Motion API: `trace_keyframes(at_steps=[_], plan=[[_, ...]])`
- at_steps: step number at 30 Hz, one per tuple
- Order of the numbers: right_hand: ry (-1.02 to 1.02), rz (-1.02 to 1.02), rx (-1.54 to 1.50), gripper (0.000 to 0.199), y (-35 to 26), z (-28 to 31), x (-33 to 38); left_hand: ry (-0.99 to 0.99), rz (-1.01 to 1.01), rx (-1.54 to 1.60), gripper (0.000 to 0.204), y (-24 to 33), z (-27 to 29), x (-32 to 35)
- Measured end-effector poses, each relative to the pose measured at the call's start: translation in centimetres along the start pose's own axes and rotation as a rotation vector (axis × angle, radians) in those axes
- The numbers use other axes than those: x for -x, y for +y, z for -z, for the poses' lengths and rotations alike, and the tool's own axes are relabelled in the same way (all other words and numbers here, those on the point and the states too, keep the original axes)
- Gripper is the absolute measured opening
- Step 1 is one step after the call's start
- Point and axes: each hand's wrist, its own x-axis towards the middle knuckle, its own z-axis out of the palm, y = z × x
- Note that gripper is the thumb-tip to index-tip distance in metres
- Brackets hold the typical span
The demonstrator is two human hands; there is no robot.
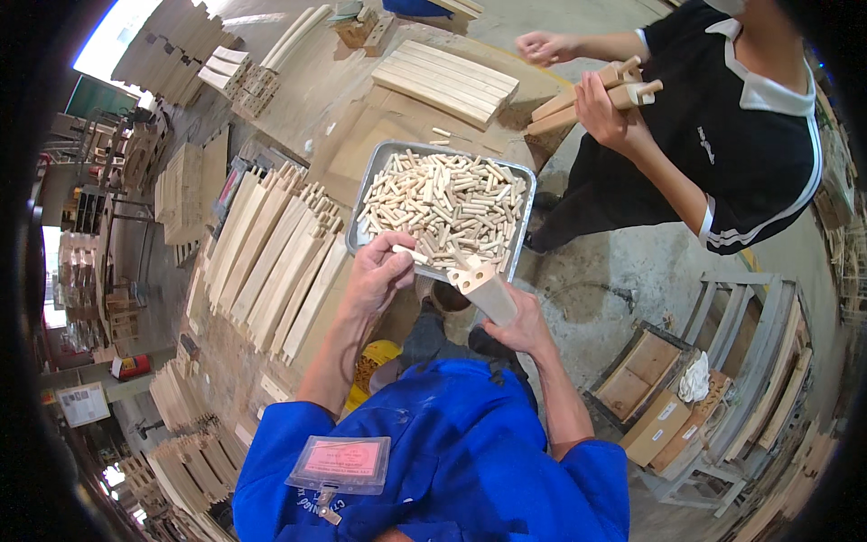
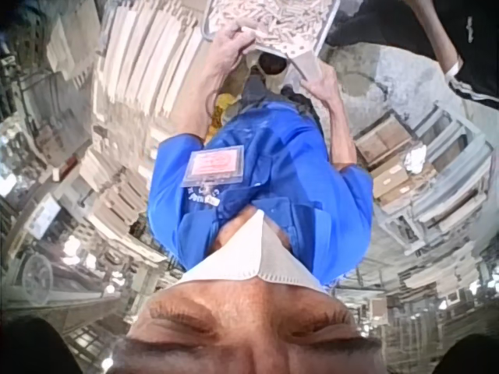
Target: The person inserts small cylindrical wooden dowels into pre-drilled holes in rectangular wooden pieces. They repeatedly pick dowels from a metal tray, insert them into the holes, and place the completed pieces onto a stack. A coworker performs a similar task nearby.
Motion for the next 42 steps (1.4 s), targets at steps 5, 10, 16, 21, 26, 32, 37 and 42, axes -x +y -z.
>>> trace_keyframes(at_steps=[5, 10, 16, 21, 26, 32, 37, 42], plan=[[-0.031, 0.062, 0.018, 0.074, -0.1, -0.3, 0.0, -0.051, 0.052, -0.155, 0.02, -1.1, -1.5, 2.5], [-0.023, 0.119, 0.049, 0.075, -0.9, 0.0, 0.1, -0.025, -0.177, -0.82, 0.021, 0.4, -2.7, 2.1], [0.01, 0.149, 0.12, 0.073, -2.2, 0.1, -0.2, -0.155, -0.319, -1.137, 0.014, 2.3, -3.3, 2.0], [0.033, 0.106, 0.124, 0.071, -3.3, -0.8, -0.9, -0.147, -0.279, -1.138, 0.019, 1.8, -2.0, 0.6], [0.087, 0.019, 0.117, 0.07, -2.6, -1.0, -1.8, -0.247, -0.018, -0.866, 0.017, 0.9, 2.9, -4.0], [0.1, -0.199, -0.004, 0.067, -2.8, 0.3, -1.9, -0.032, -0.412, -1.574, 0.015, -1.6, 8.3, -10.2], [0.112, -0.104, -0.016, 0.069, -1.0, -0.3, -0.9, 0.018, -0.639, -1.456, 0.018, -0.6, 7.8, -10.1], [0.17, -0.067, 0.026, 0.069, 0.6, 0.1, 0.5, -0.014, -0.186, -1.035, 0.021, 0.1, 3.9, -5.0]])
